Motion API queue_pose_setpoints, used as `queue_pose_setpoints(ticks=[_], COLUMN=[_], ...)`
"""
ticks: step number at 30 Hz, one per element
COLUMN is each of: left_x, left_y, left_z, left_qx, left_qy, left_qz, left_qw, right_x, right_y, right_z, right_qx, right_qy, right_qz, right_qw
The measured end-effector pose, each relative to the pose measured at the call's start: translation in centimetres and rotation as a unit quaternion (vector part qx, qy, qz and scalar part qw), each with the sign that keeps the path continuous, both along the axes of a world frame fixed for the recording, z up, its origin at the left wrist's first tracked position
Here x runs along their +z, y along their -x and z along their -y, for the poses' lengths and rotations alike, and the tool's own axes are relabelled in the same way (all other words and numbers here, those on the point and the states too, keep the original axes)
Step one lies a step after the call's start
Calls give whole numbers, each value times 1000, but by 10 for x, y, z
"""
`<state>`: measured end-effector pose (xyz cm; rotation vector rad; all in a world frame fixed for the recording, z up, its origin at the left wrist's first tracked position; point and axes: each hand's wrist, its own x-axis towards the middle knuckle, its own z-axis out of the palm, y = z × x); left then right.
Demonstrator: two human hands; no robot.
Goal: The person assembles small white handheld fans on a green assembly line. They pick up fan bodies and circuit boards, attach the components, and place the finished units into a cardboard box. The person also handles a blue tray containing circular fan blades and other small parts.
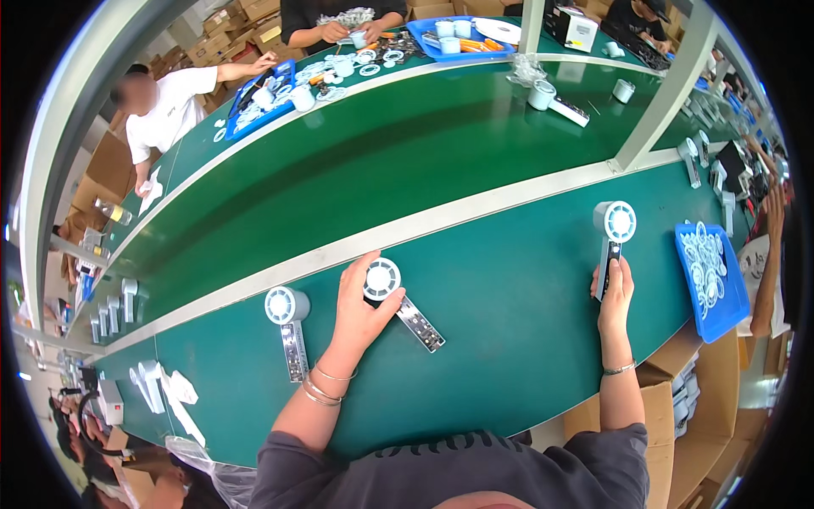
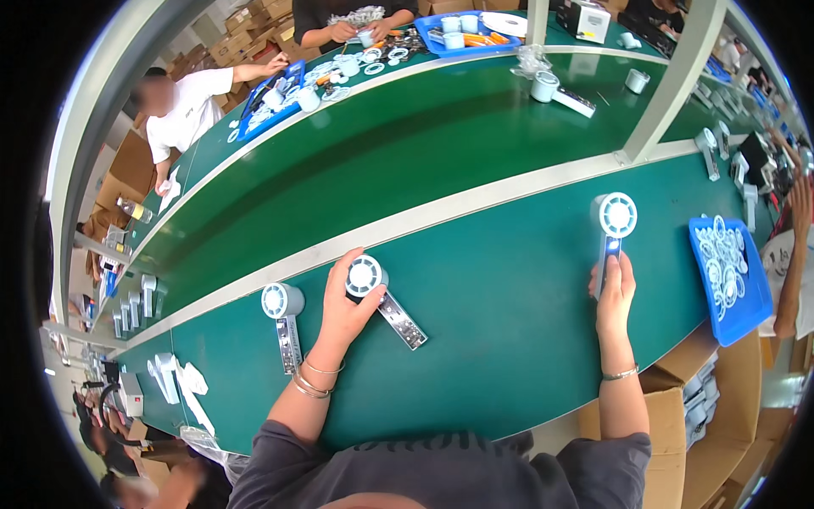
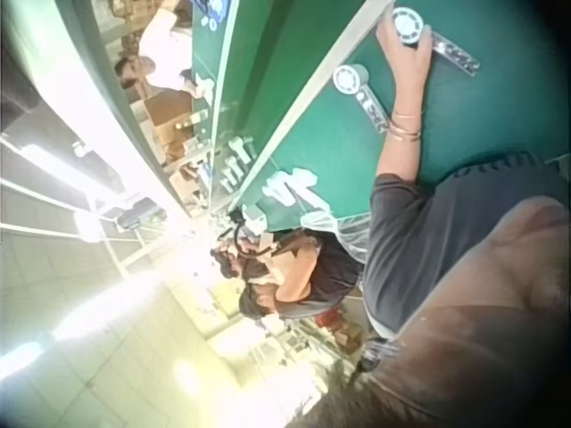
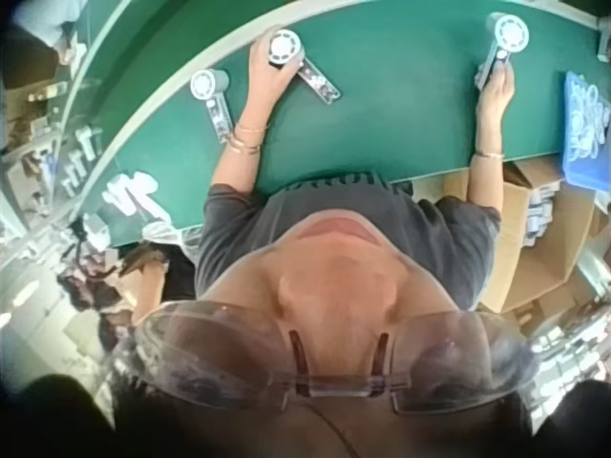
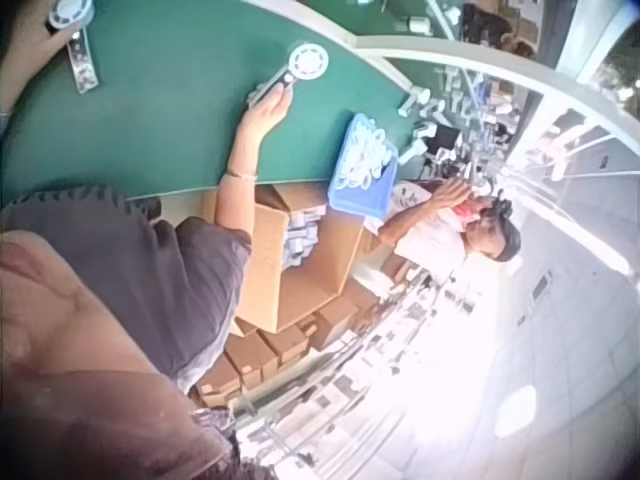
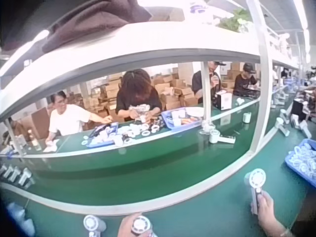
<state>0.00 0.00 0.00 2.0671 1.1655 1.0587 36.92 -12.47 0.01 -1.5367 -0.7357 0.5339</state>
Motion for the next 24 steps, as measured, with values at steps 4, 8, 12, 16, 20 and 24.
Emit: queue_pose_setpoints(ticks=[4,8,12,16,20,24], left_x=[1,4,5,3,3,-8], left_y=[4,7,6,6,2,6], left_z=[-4,-4,-3,-3,-3,-5], left_qx=[-5,0,1,-2,-2,2], left_qy=[-19,-10,-4,-16,-20,45], left_qz=[-4,5,6,-1,-15,39], left_qw=[1000,1000,1000,1000,1000,998], right_x=[0,4,5,6,-5,0], right_y=[5,11,10,9,0,5], right_z=[-2,-5,-4,-3,0,-5], right_qx=[-3,-3,-6,-6,-13,-16], right_qy=[-1,-11,-11,-13,-2,9], right_qz=[-13,-27,-31,-35,-48,-43], right_qw=[1000,1000,999,999,999,999])
